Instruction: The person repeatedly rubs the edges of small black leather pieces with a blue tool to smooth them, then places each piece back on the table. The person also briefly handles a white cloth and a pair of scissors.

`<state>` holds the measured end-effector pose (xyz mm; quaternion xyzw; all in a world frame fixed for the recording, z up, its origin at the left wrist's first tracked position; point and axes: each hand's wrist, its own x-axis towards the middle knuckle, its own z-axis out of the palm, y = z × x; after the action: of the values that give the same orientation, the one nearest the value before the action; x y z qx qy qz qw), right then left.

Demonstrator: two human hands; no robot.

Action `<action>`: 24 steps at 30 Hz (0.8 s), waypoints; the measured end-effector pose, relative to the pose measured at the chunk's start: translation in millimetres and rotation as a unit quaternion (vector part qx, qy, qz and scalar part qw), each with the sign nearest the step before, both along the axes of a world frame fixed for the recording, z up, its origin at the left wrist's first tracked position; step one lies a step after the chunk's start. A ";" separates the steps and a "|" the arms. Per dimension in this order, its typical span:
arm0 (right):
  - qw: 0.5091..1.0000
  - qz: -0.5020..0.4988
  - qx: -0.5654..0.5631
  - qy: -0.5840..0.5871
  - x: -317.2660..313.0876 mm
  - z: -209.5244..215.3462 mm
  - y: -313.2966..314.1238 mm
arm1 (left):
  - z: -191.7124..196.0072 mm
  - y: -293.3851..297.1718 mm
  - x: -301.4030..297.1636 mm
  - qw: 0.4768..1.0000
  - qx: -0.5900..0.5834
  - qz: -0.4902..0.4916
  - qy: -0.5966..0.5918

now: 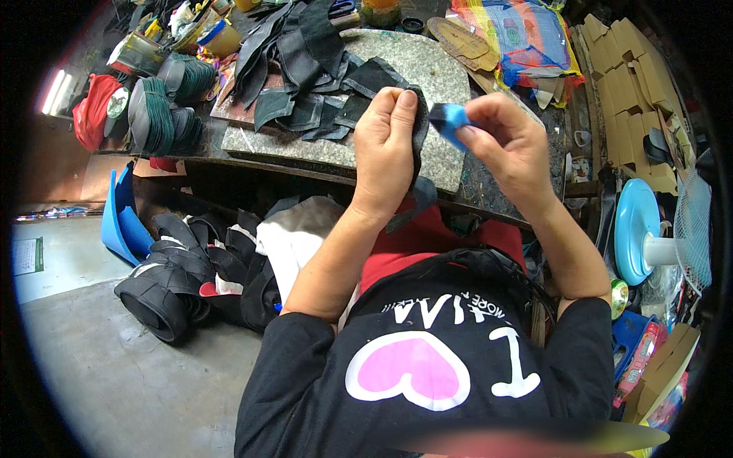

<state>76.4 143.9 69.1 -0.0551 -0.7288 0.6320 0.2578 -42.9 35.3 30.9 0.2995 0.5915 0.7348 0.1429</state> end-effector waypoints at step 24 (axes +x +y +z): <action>0.984 -0.117 0.126 -0.046 -15.7 -65.5 60.9 | 31.0 -54.8 -3.0 0.980 0.061 -0.114 -0.150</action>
<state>60.7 204.7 3.7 -0.1362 -0.8023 0.4971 0.3010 -45.9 -19.5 61.9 0.2592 0.4797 0.7849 0.2942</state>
